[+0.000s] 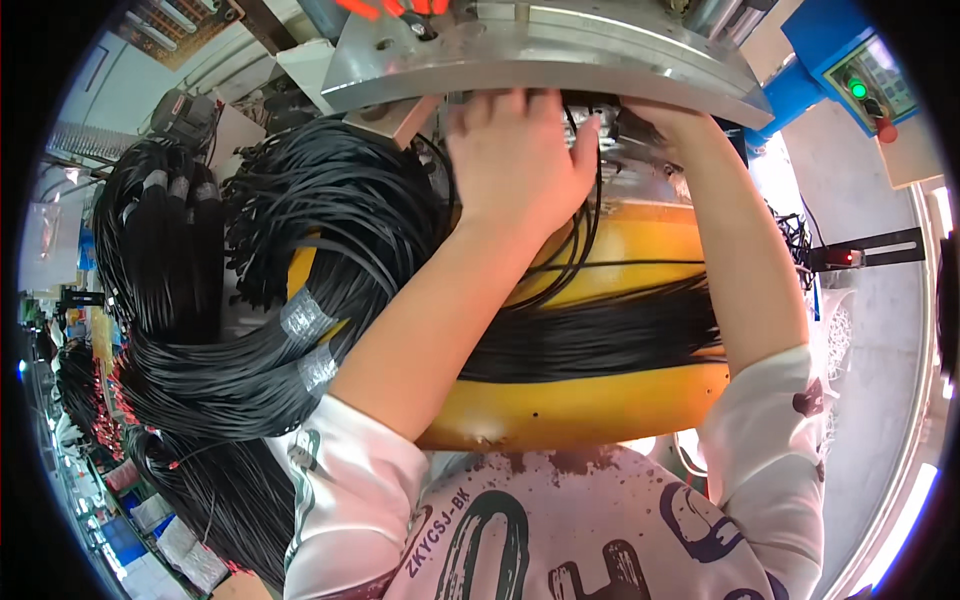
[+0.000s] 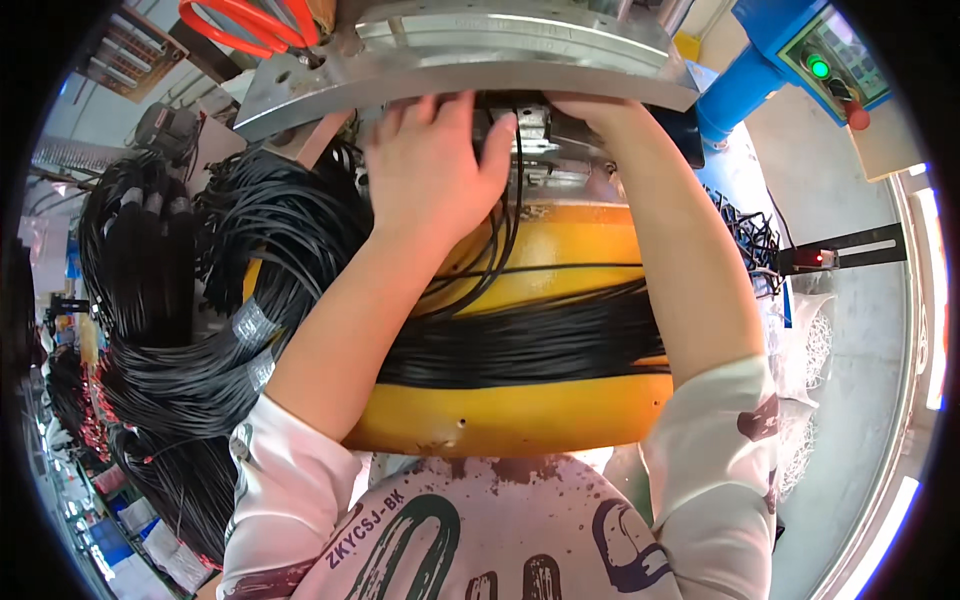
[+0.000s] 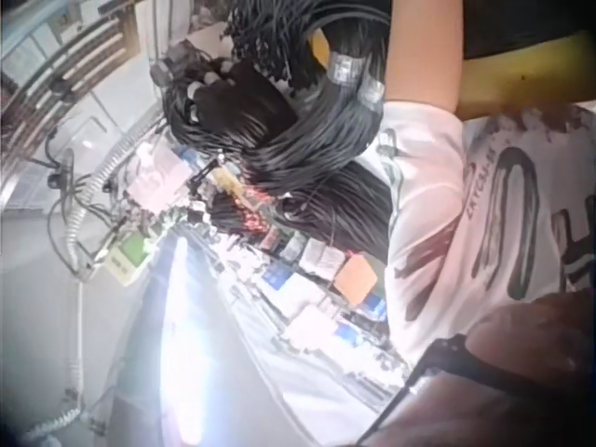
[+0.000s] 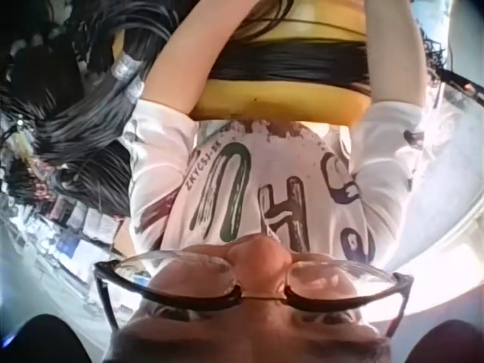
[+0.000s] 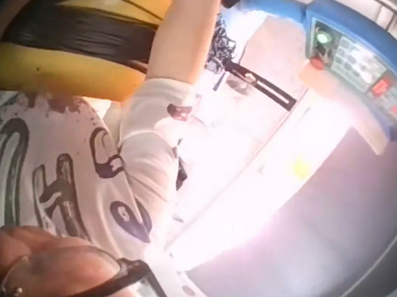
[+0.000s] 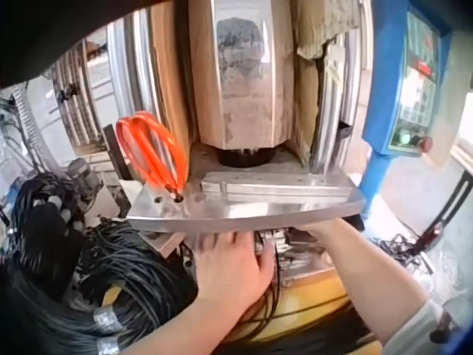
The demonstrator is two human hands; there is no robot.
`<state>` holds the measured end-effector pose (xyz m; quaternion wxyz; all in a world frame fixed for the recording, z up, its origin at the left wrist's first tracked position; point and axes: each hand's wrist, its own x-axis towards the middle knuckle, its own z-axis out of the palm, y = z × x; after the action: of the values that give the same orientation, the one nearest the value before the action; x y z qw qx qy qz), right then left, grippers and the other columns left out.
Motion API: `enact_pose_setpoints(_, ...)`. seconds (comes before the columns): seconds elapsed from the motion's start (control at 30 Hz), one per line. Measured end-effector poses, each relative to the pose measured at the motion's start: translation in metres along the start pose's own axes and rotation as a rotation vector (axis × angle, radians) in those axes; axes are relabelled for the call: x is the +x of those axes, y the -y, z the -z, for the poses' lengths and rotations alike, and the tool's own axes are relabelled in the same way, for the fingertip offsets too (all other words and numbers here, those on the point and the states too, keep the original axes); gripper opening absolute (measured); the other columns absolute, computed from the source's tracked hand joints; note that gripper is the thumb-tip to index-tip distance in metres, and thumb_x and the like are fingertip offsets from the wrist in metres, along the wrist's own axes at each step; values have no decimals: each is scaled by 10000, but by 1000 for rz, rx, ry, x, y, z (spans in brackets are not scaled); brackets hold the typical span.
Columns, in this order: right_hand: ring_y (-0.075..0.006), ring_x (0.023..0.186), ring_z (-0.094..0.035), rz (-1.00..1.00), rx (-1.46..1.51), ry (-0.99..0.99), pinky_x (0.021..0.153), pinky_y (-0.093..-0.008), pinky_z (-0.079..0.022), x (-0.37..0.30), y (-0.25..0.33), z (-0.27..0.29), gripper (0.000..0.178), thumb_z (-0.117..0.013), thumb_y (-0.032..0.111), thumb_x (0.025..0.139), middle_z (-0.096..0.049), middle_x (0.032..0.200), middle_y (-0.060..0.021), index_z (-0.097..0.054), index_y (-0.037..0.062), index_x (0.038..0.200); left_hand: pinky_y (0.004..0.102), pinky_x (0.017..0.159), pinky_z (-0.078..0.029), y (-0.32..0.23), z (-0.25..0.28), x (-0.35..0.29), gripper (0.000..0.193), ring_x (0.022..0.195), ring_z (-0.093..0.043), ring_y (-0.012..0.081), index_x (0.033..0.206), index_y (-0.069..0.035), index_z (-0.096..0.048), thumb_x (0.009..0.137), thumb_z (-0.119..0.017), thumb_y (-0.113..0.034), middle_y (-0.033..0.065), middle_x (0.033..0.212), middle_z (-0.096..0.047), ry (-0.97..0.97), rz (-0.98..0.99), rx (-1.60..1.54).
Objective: The person fits cable connectors into a metal fixture by hand, inserts the fixture into a press machine, and removes the processed cables.
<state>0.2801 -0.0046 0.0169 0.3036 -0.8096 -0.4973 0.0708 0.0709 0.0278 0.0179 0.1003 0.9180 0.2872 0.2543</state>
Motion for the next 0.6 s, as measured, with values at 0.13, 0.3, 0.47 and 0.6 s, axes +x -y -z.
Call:
enact_pose_setpoints(0.13,-209,1215,-536,121,110,138,1020,-337,-432,-16,32,9,538,-674,388,913,-592,1343,-95,-571,108,1361,654,1039,-303,10,-12,-2,638,1274,-438,490,1371,-1,-499,970,-445,-493,213,1401,-474,-187,84,297)
enact_pose_setpoints(0.3,-197,1253,-514,-19,96,252,1047,-327,-413,-18,53,12,592,-675,420,917,-564,1388,-94,-536,112,1404,703,1083,-184,-1,-8,7,720,1366,-311,536,1471,-11,-393,991,-380,-546,183,1511,-375,31,124,428)
enact_pose_setpoints(0.47,-241,1275,-514,135,227,96,1063,-355,-406,-18,17,-7,623,-615,533,920,-545,1420,-88,-549,130,1390,704,1090,-169,6,-11,8,719,1383,-305,517,1482,-20,-377,994,-369,-548,177,1523,-365,22,106,407)
enact_pose_setpoints(0.6,-197,1190,-554,-115,355,237,996,-356,-450,-17,33,6,518,-655,397,942,-595,1336,-78,-575,79,1344,701,1096,-160,12,-3,13,712,1398,-301,493,1482,-32,-382,992,-368,-548,181,1531,-358,11,148,277)
